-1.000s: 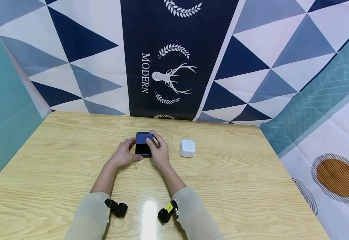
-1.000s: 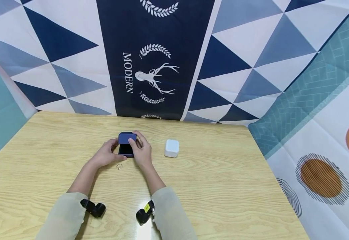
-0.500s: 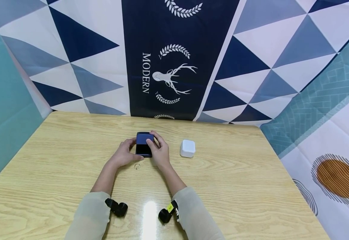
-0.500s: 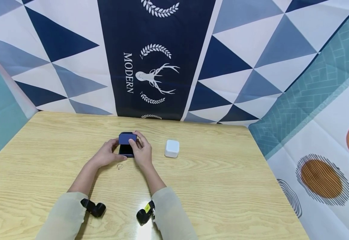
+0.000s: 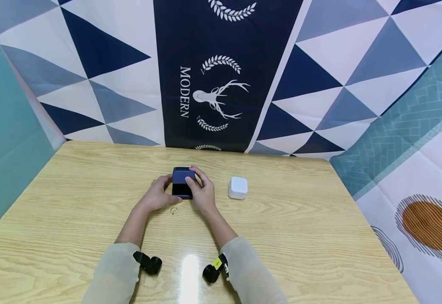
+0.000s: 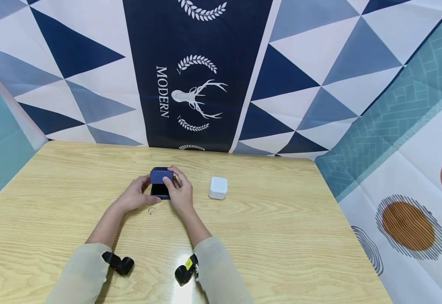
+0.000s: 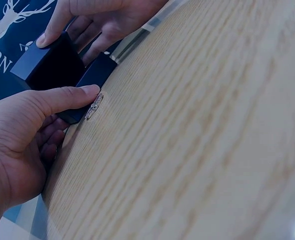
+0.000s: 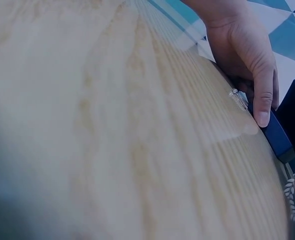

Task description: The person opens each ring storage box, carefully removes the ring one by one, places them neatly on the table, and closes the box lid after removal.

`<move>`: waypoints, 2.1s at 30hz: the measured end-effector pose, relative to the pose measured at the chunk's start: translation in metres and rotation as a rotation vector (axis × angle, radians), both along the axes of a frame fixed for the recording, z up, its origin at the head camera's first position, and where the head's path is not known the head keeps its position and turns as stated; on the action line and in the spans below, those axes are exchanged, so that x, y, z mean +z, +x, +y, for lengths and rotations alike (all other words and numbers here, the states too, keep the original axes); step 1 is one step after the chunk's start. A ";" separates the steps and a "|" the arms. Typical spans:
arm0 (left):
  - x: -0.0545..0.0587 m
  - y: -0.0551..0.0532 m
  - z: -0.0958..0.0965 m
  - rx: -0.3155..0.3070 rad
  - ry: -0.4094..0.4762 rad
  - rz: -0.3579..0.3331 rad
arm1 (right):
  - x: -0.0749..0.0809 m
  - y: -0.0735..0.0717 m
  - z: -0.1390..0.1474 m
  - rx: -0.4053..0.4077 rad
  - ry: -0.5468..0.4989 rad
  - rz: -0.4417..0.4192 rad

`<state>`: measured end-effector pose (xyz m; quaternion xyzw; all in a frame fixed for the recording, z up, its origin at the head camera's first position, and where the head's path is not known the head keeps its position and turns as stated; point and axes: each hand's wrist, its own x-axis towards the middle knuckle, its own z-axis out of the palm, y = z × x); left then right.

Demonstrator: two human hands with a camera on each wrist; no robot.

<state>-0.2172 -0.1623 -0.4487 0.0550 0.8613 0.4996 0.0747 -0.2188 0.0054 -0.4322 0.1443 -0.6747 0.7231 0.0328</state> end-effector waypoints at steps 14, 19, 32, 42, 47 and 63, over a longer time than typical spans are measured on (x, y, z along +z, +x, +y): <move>0.002 0.000 0.000 0.010 -0.042 -0.018 | 0.003 0.004 0.001 0.001 0.010 0.014; 0.002 0.000 0.000 0.007 -0.036 -0.019 | 0.002 0.004 0.001 -0.002 0.019 0.019; 0.002 0.000 0.000 0.013 -0.033 -0.022 | 0.002 0.005 0.001 -0.003 0.030 0.021; 0.002 0.000 0.000 0.012 -0.026 -0.015 | 0.003 0.006 0.001 -0.005 0.027 0.013; 0.001 -0.001 0.000 0.009 -0.025 -0.011 | 0.002 0.006 0.002 -0.004 0.040 0.019; 0.001 -0.001 0.000 0.010 -0.037 -0.009 | 0.002 0.007 0.003 -0.010 0.063 0.034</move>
